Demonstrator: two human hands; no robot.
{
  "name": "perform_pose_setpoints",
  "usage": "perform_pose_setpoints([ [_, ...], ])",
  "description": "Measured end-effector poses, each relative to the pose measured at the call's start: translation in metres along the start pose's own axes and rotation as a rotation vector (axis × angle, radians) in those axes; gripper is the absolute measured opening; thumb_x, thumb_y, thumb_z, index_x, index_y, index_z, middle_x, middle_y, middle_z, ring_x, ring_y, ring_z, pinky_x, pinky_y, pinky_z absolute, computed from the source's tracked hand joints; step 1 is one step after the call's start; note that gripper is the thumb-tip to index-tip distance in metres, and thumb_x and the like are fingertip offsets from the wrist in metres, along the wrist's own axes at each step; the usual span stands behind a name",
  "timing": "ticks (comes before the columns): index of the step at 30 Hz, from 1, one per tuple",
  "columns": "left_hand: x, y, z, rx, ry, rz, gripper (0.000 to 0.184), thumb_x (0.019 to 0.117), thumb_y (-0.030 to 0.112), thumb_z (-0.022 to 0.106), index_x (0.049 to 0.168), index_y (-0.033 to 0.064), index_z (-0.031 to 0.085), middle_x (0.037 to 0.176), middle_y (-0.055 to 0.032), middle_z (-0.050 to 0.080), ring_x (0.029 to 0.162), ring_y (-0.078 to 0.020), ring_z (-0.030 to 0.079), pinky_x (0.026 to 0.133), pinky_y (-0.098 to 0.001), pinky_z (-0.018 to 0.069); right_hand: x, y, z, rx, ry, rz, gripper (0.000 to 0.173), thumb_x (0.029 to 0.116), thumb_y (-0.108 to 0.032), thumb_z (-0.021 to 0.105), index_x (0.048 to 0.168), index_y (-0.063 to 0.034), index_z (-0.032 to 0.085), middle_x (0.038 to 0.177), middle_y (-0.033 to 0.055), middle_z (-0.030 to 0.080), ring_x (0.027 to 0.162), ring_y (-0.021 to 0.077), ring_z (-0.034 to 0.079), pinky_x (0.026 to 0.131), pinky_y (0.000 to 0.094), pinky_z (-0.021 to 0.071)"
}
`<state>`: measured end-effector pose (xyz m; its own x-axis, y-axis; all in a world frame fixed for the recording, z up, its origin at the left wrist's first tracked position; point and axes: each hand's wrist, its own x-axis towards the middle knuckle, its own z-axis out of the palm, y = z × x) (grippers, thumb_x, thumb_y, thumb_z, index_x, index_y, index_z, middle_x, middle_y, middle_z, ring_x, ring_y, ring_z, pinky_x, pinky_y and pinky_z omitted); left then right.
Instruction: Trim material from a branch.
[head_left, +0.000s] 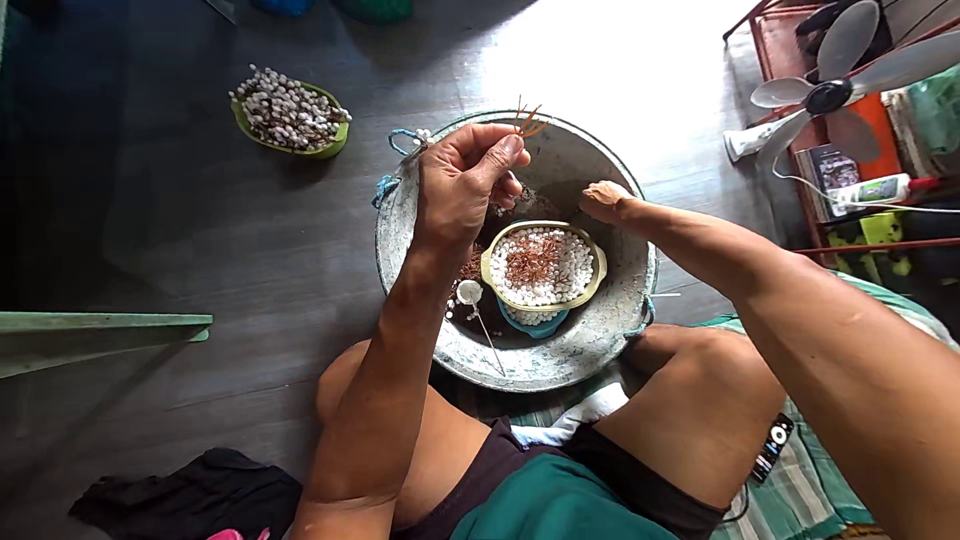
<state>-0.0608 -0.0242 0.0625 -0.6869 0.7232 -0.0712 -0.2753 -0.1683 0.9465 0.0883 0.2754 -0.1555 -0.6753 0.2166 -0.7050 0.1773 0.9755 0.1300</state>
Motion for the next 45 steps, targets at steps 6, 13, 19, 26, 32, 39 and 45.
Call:
perform_pose_setpoints([
  [6, 0.000, 0.001, 0.000, -0.085, 0.025, -0.059, 0.012, 0.1018, 0.005, 0.061, 0.108, -0.0021, 0.069, 0.092, -0.0100, 0.073, 0.065, -0.0119, 0.067, 0.057, -0.0239, 0.0577, 0.004, 0.002, 0.008, -0.164, 0.050, -0.091, 0.015, 0.0931, 0.006, 0.059, 0.090, 0.0017, 0.073, 0.102, 0.0174, 0.071, 0.113, 0.0382, 0.063, 0.104, 0.0547, 0.0461],
  [13, -0.011, 0.005, -0.002, -0.252, 0.036, -0.140, 0.015, 0.1037, 0.008, 0.059, 0.114, 0.0009, 0.067, 0.091, -0.0118, 0.071, 0.062, -0.0126, 0.065, 0.055, -0.0228, 0.0563, 0.000, -0.010, 0.002, -0.085, 0.009, -0.009, 0.016, 0.0963, 0.004, 0.057, 0.095, 0.0010, 0.073, 0.108, 0.0204, 0.070, 0.109, 0.0398, 0.066, 0.090, 0.0577, 0.0549],
  [19, -0.009, 0.010, 0.002, -0.351, 0.084, -0.119, 0.012, 0.1037, 0.006, 0.058, 0.111, -0.0017, 0.065, 0.089, -0.0124, 0.071, 0.072, -0.0182, 0.072, 0.069, -0.0312, 0.0632, -0.043, -0.004, -0.012, 0.438, 0.410, 0.023, 0.015, 0.0988, -0.015, 0.064, 0.099, -0.0042, 0.075, 0.109, 0.0150, 0.072, 0.112, 0.0335, 0.067, 0.097, 0.0572, 0.0539],
  [26, -0.011, -0.003, 0.007, -0.201, 0.193, 0.007, 0.013, 0.1020, 0.006, 0.062, 0.112, -0.0036, 0.064, 0.088, -0.0120, 0.073, 0.077, -0.0220, 0.075, 0.074, -0.0365, 0.0652, -0.170, -0.142, -0.126, 1.744, 0.585, -0.491, 0.081, 0.0907, -0.028, 0.075, 0.157, -0.0088, 0.033, 0.134, 0.0127, 0.065, 0.104, 0.0278, 0.072, 0.088, 0.0442, 0.0629],
  [32, -0.015, -0.007, 0.003, -0.191, 0.195, 0.015, 0.016, 0.1027, 0.007, 0.061, 0.114, -0.0042, 0.062, 0.090, -0.0123, 0.073, 0.077, -0.0214, 0.075, 0.075, -0.0358, 0.0648, -0.192, -0.130, -0.162, 1.625, 0.811, -0.431, 0.026, 0.1081, -0.021, 0.052, 0.108, -0.0023, 0.070, 0.076, 0.0004, 0.069, 0.065, 0.0088, 0.065, 0.064, 0.0280, 0.0589],
  [39, -0.013, 0.003, 0.003, -0.127, 0.244, 0.156, 0.014, 0.0983, 0.003, 0.066, 0.110, -0.0053, 0.067, 0.091, -0.0125, 0.073, 0.077, -0.0195, 0.074, 0.073, -0.0341, 0.0649, -0.186, -0.038, -0.144, 1.203, 0.901, -0.011, 0.066, 0.0922, -0.010, 0.070, 0.153, -0.0042, 0.045, 0.144, 0.0151, 0.057, 0.125, 0.0282, 0.060, 0.103, 0.0504, 0.0507],
  [45, -0.022, -0.005, 0.019, -0.063, 0.220, 0.356, 0.012, 0.0928, 0.001, 0.073, 0.104, -0.0042, 0.071, 0.090, -0.0106, 0.074, 0.079, -0.0175, 0.073, 0.075, -0.0337, 0.0636, -0.210, -0.181, -0.169, 1.877, 0.903, -0.338, 0.027, 0.1028, -0.018, 0.062, 0.123, -0.0012, 0.069, 0.109, 0.0102, 0.074, 0.095, 0.0201, 0.072, 0.082, 0.0365, 0.0616],
])
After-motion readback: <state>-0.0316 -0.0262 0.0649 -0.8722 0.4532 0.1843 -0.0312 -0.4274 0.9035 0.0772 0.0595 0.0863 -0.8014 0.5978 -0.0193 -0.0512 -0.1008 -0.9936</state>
